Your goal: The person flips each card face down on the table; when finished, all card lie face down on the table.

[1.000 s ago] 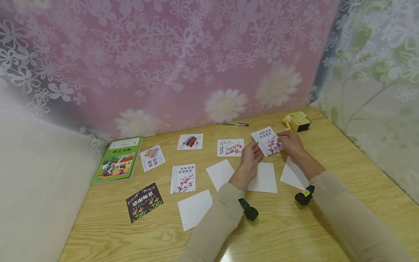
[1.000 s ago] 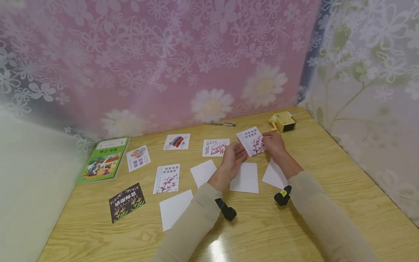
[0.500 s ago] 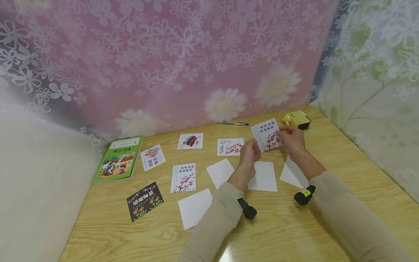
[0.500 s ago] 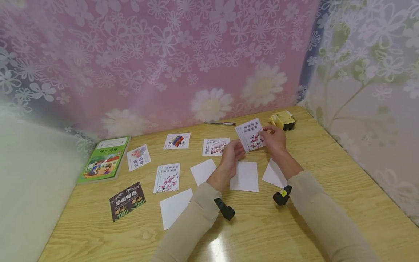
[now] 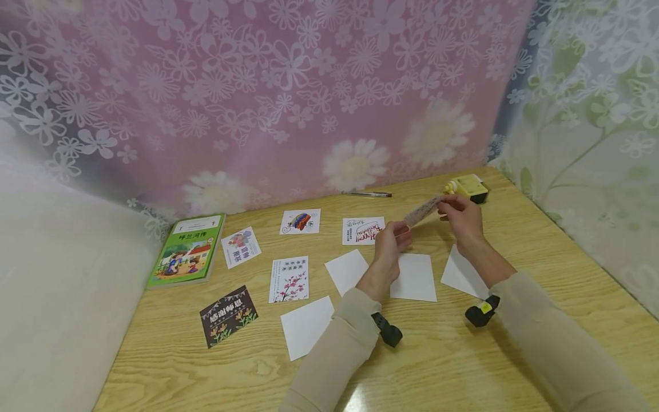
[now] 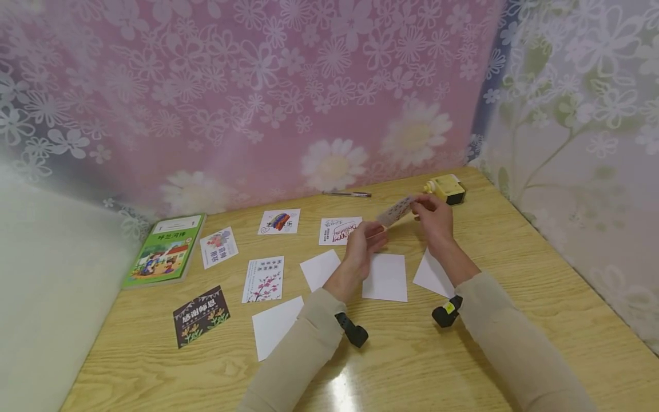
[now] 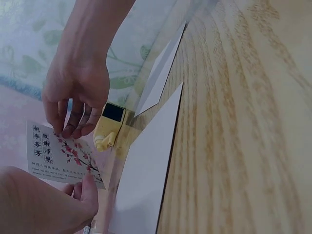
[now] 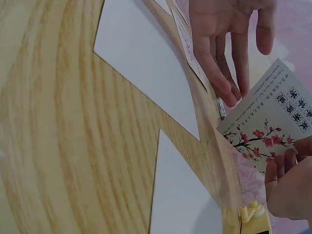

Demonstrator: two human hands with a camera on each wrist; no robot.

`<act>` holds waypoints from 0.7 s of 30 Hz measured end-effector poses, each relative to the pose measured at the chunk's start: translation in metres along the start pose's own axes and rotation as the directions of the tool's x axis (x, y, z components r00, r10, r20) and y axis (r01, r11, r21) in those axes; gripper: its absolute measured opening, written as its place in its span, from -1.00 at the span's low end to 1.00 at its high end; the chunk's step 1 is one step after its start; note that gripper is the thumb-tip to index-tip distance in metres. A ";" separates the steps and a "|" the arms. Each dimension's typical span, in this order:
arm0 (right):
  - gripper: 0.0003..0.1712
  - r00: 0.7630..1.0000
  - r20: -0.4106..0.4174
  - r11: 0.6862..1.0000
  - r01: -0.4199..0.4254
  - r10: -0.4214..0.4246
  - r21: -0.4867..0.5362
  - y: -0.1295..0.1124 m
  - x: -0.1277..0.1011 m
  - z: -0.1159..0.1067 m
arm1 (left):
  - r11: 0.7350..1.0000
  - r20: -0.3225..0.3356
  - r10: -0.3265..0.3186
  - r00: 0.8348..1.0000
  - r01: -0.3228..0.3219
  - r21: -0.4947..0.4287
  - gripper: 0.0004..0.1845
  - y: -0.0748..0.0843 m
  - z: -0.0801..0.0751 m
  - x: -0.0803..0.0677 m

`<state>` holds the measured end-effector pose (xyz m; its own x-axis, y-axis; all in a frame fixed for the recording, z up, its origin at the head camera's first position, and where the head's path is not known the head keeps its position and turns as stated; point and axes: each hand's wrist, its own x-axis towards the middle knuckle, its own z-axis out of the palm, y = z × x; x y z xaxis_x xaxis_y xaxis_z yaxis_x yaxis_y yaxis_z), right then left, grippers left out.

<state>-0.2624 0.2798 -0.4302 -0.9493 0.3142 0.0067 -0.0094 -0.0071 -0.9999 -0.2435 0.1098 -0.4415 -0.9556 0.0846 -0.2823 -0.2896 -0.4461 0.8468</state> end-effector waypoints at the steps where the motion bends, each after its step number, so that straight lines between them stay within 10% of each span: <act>1: -0.84 1.000 0.002 1.000 0.007 -0.007 0.029 0.001 0.000 0.000 | 1.000 0.004 -0.001 1.000 0.001 -0.006 -0.60 0.000 0.000 0.000; 12: -0.67 0.995 0.048 0.982 0.073 -0.083 0.176 0.006 -0.001 -0.001 | 0.998 0.033 -0.001 0.999 0.004 -0.070 -0.60 0.001 -0.005 0.004; 21: -0.65 0.996 0.067 0.991 0.074 -0.066 -0.114 0.012 0.002 -0.009 | 0.997 0.057 -0.010 0.998 0.014 -0.075 -0.71 -0.002 -0.011 0.011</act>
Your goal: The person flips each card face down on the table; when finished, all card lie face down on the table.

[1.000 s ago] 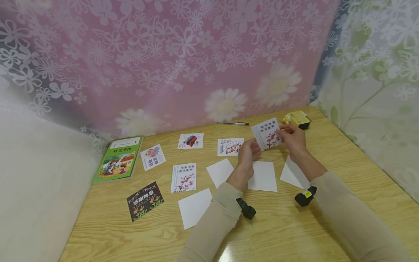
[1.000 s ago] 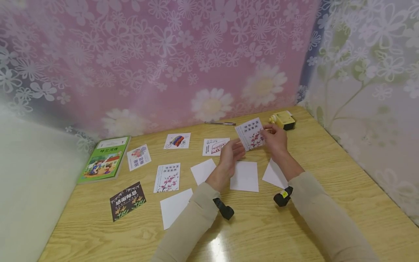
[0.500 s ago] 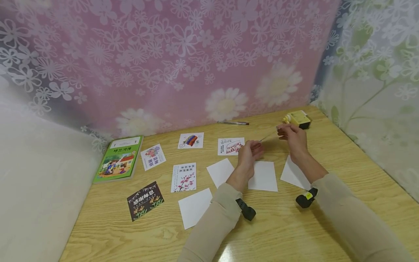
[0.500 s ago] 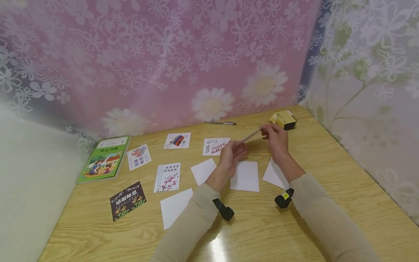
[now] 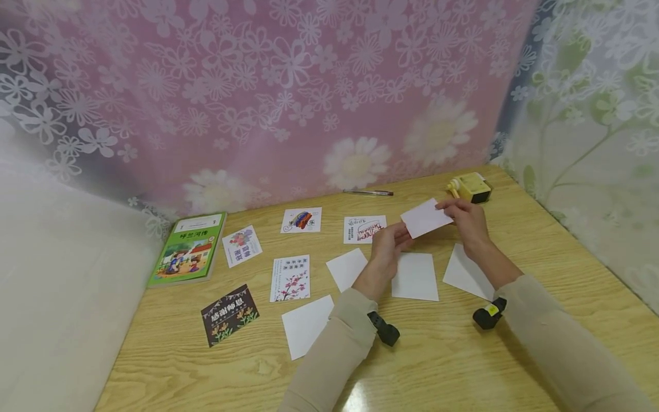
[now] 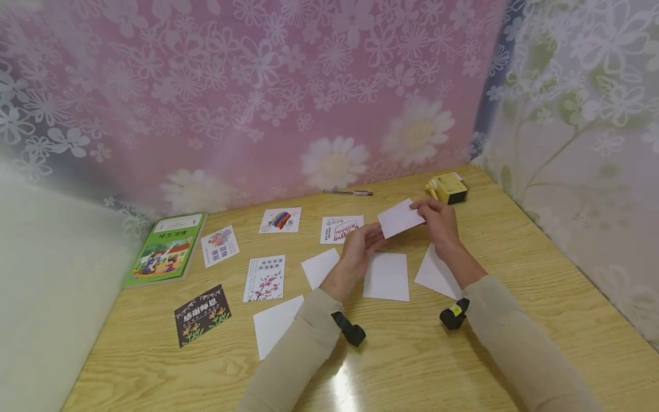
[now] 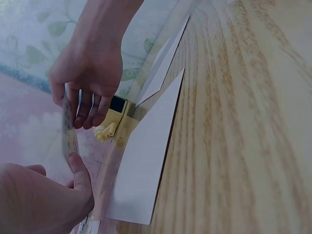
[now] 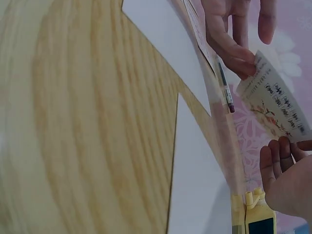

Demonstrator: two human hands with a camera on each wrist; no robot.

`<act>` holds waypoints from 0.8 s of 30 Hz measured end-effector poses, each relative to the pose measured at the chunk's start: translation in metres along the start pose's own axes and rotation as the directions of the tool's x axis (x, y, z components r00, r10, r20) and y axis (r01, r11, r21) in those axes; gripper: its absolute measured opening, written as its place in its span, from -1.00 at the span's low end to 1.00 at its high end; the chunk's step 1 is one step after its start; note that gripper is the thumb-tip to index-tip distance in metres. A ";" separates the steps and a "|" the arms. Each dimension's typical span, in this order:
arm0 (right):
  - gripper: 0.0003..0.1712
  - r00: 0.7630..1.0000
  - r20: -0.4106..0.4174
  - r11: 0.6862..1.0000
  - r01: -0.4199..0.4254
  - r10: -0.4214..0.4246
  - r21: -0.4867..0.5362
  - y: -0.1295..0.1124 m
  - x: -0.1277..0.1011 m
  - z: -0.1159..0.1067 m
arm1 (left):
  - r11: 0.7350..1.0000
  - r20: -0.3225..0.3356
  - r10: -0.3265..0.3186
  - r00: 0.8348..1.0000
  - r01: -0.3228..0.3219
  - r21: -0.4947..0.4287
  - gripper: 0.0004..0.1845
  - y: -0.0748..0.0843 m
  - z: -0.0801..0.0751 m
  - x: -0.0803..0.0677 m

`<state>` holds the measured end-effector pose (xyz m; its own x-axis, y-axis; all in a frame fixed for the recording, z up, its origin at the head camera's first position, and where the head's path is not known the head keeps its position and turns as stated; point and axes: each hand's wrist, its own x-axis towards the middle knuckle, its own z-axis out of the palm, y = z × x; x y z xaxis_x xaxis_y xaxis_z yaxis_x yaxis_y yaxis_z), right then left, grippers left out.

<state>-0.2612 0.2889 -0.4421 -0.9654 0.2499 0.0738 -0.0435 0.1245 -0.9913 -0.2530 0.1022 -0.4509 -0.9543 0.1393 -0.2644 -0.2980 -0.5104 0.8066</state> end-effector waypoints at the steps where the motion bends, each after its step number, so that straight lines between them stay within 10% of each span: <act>1: -0.65 1.000 -0.001 0.999 0.001 -0.001 -0.038 0.001 0.000 -0.001 | 1.000 0.001 -0.003 1.000 0.003 0.005 -0.71 0.000 -0.001 0.000; 24: -0.65 0.997 -0.053 0.948 0.035 -0.055 -0.316 0.004 -0.004 -0.004 | 0.997 -0.011 -0.081 0.997 0.081 0.007 -0.66 0.005 0.000 -0.003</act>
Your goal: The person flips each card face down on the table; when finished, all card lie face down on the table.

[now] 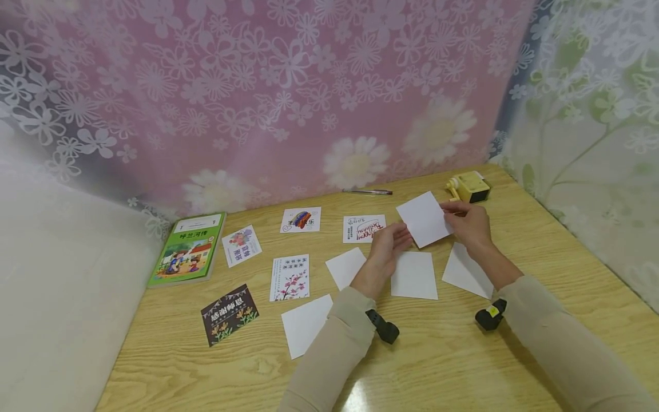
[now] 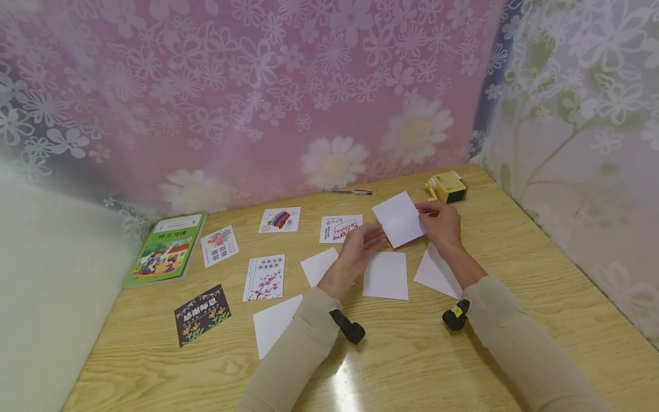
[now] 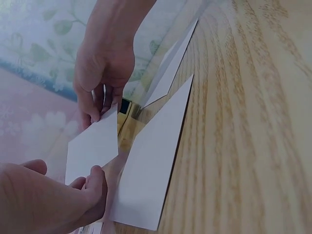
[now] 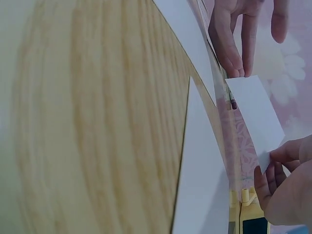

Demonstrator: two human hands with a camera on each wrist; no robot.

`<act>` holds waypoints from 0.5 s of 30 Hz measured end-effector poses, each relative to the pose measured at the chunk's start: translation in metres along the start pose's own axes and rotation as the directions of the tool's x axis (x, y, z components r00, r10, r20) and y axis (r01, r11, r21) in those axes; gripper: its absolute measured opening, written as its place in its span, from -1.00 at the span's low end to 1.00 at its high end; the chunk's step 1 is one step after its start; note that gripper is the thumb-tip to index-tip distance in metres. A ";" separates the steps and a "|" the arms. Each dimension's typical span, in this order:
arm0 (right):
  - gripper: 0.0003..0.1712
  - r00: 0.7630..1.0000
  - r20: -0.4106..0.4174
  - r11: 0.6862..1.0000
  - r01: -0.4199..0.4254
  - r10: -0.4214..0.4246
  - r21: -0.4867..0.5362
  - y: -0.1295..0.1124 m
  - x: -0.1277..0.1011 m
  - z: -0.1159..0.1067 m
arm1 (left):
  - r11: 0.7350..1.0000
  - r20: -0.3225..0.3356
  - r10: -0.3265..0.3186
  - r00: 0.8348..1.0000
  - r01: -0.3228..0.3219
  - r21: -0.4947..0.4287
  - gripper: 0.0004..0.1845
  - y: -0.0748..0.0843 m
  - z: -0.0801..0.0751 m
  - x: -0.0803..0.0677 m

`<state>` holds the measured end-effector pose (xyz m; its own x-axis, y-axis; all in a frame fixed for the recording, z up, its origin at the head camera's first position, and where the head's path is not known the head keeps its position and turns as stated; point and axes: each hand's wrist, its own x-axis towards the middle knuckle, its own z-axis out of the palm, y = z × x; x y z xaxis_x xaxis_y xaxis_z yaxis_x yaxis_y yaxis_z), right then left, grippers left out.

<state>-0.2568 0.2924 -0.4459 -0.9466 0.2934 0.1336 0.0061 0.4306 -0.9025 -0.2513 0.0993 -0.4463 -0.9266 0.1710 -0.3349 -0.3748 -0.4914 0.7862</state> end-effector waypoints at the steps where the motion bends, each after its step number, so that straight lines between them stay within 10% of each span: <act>1: -0.64 1.000 0.002 1.000 -0.001 0.001 -0.008 0.000 0.000 0.000 | 1.000 0.003 0.002 1.000 -0.002 0.001 -0.65 0.000 0.000 0.000; 15: -0.65 0.997 0.013 0.990 -0.076 0.079 -0.119 0.002 -0.001 0.001 | 1.000 0.023 -0.014 1.000 0.013 0.028 -0.61 -0.004 0.001 -0.003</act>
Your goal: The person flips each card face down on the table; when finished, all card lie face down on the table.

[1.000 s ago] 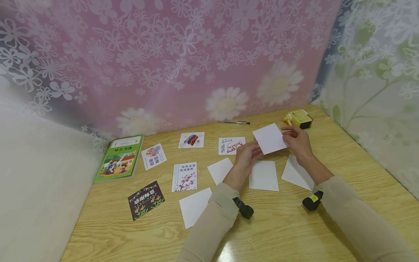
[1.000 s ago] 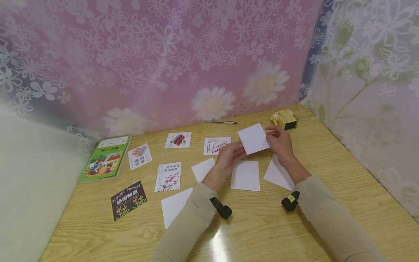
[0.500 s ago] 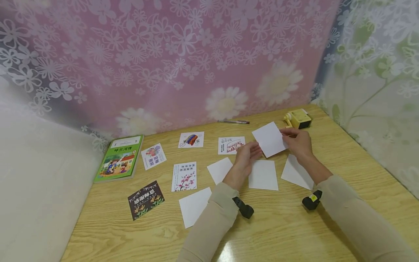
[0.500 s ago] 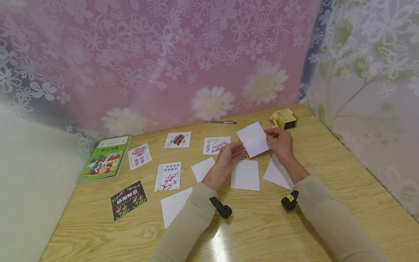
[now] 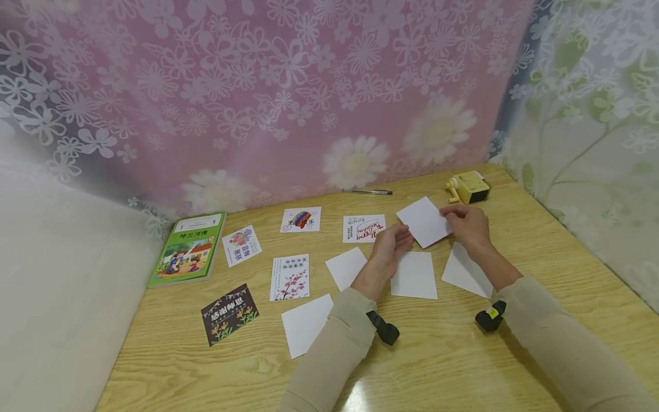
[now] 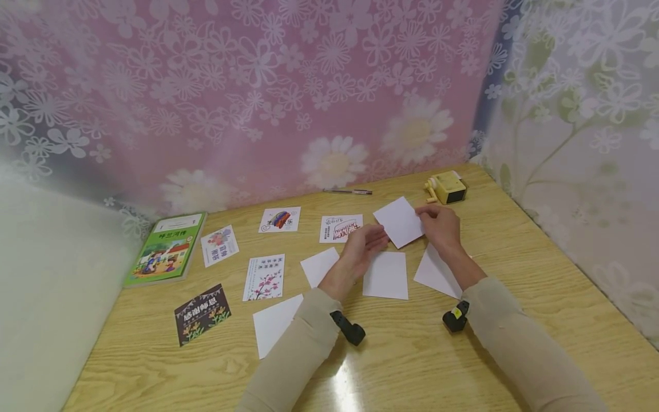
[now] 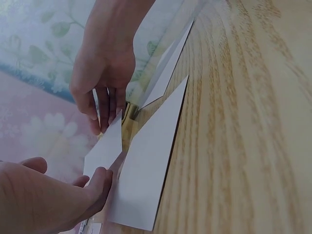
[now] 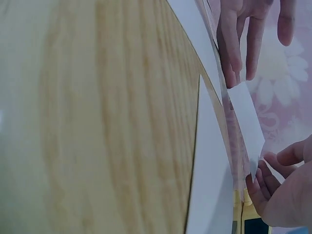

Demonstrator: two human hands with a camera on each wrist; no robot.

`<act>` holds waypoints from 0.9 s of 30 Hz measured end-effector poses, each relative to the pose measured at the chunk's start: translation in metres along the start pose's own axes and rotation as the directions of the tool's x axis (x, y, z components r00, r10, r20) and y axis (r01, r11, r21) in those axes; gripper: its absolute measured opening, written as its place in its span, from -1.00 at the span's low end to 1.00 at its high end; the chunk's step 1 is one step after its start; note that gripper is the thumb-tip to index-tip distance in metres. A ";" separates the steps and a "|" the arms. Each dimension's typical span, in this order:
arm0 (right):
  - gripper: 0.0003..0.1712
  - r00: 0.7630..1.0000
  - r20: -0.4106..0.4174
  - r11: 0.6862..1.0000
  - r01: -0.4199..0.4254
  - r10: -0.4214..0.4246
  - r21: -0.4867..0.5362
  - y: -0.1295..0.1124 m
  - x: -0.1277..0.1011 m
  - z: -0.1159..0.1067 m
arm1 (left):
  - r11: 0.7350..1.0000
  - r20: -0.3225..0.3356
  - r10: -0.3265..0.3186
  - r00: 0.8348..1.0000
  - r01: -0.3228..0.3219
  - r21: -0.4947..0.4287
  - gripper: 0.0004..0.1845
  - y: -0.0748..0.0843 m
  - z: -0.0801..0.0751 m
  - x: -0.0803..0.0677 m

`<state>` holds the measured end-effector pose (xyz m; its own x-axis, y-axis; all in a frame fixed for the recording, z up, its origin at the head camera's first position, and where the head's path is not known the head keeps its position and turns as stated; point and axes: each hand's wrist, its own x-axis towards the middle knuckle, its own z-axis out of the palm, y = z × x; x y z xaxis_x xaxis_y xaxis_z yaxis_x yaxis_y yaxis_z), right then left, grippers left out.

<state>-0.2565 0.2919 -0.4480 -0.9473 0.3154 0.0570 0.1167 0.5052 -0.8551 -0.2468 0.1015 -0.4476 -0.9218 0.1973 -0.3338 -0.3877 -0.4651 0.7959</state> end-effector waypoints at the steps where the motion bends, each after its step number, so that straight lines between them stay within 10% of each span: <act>1: -0.65 1.000 0.004 1.000 0.000 0.000 -0.004 0.000 0.000 0.000 | 1.000 -0.001 -0.005 1.000 0.005 0.002 -0.61 0.000 0.000 0.000; 27: -0.49 0.986 0.165 0.999 -0.009 0.017 -0.051 -0.005 -0.004 0.001 | 0.999 0.022 -0.043 0.999 0.042 0.018 -0.55 0.005 0.002 -0.005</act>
<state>-0.2536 0.2877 -0.4445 -0.9813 0.1876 -0.0434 0.1403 0.5425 -0.8283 -0.2443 0.0999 -0.4410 -0.9042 0.2359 -0.3560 -0.4261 -0.4411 0.7898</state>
